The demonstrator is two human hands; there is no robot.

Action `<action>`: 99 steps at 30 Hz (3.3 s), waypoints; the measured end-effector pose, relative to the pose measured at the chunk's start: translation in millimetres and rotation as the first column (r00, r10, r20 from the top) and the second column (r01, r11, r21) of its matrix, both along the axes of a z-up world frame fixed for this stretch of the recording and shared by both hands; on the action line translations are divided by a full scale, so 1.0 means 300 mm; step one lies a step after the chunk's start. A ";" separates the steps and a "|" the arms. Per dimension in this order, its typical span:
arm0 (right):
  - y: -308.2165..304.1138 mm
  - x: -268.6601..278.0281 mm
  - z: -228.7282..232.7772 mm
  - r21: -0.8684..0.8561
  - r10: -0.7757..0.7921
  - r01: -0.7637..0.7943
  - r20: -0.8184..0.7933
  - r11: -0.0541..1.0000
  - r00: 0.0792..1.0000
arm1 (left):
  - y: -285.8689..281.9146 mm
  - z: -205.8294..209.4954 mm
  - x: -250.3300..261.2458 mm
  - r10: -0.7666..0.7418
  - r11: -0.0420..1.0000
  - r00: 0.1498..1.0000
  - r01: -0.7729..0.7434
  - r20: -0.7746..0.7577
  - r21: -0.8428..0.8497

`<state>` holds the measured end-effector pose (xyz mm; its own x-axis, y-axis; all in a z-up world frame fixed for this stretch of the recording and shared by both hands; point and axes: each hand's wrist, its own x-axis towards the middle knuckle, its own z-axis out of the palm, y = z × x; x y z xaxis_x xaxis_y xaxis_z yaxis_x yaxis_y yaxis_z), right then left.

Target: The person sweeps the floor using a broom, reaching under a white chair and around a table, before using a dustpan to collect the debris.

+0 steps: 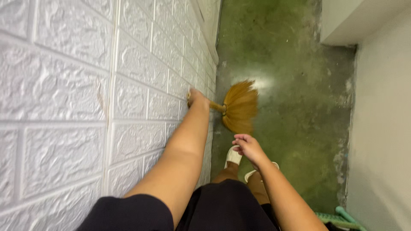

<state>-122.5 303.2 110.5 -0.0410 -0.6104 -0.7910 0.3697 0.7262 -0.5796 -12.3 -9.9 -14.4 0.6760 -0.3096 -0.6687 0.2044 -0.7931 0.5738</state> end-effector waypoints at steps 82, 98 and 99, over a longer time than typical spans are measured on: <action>1.537 -0.751 -0.015 0.144 -0.989 0.985 0.103 -0.095 -0.111 | 1.891 -0.012 -1.210 -0.175 -0.142 0.114 0.980 -0.978 0.139; 1.429 -0.935 -0.205 0.081 -0.997 0.996 0.067 0.042 0.037 | 1.911 0.170 -1.220 0.136 -0.118 0.117 0.988 -0.984 0.101; 1.410 -0.993 -0.186 0.114 -0.992 0.992 0.120 0.045 0.031 | 1.853 0.114 -1.292 0.169 -0.132 0.174 0.979 -0.970 0.153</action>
<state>-420.5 726.2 54.5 -0.5135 -0.0782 -0.8545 0.8007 -0.4017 -0.4444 -400.0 546.2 19.7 -0.1171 0.8086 -0.5767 -0.7999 -0.4209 -0.4278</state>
